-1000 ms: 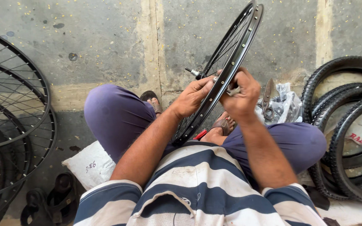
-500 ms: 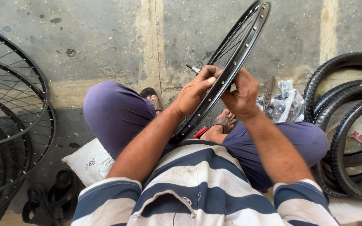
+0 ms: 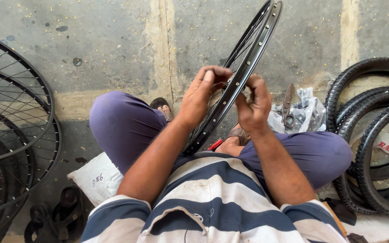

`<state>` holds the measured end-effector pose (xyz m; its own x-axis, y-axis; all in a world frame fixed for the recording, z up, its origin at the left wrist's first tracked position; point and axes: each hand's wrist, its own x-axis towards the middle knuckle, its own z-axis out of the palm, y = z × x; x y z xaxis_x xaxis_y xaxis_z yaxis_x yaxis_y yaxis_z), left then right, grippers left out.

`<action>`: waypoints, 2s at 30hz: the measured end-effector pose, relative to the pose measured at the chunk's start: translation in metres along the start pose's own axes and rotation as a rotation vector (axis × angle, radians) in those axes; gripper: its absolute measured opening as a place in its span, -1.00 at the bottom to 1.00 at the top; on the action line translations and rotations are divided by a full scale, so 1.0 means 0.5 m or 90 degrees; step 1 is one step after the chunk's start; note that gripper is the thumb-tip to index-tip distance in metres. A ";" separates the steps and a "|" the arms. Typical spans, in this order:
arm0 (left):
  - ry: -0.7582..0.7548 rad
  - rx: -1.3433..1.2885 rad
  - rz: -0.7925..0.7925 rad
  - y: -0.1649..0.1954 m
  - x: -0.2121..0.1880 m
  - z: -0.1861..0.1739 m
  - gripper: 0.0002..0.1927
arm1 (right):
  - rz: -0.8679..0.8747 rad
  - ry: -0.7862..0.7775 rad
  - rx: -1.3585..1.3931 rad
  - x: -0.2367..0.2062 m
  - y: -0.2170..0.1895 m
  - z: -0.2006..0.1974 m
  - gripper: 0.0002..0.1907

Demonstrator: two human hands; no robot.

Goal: The person sits on the floor lacing a bicycle wheel, threading spokes through the rim and tightening the spoke nipples by hand while rotating the rim. The person turns the wheel to reach different sections and continues adding and tightening spokes.

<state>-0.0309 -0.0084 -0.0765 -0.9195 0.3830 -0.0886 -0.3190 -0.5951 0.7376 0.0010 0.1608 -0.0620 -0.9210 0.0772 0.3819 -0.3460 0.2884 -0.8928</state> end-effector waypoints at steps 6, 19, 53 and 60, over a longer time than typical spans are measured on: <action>-0.116 0.650 0.195 0.086 -0.052 0.044 -0.06 | 0.154 -0.040 0.373 -0.020 0.077 0.000 -0.79; -0.048 0.614 0.228 0.062 -0.076 0.021 0.08 | 0.242 -0.174 0.532 0.023 0.032 -0.006 -0.51; -0.108 0.506 0.161 0.046 -0.137 0.012 -0.17 | 0.054 0.065 0.340 -0.025 0.061 -0.030 -0.78; -0.090 0.489 0.038 0.020 -0.170 0.003 -0.22 | 0.084 0.033 0.350 -0.003 0.087 -0.016 -0.71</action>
<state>0.0445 -0.0458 -0.0607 -0.8758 0.4825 0.0142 0.0263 0.0184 0.9995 -0.0114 0.1809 -0.0996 -0.9574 0.1292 0.2582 -0.2842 -0.2648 -0.9215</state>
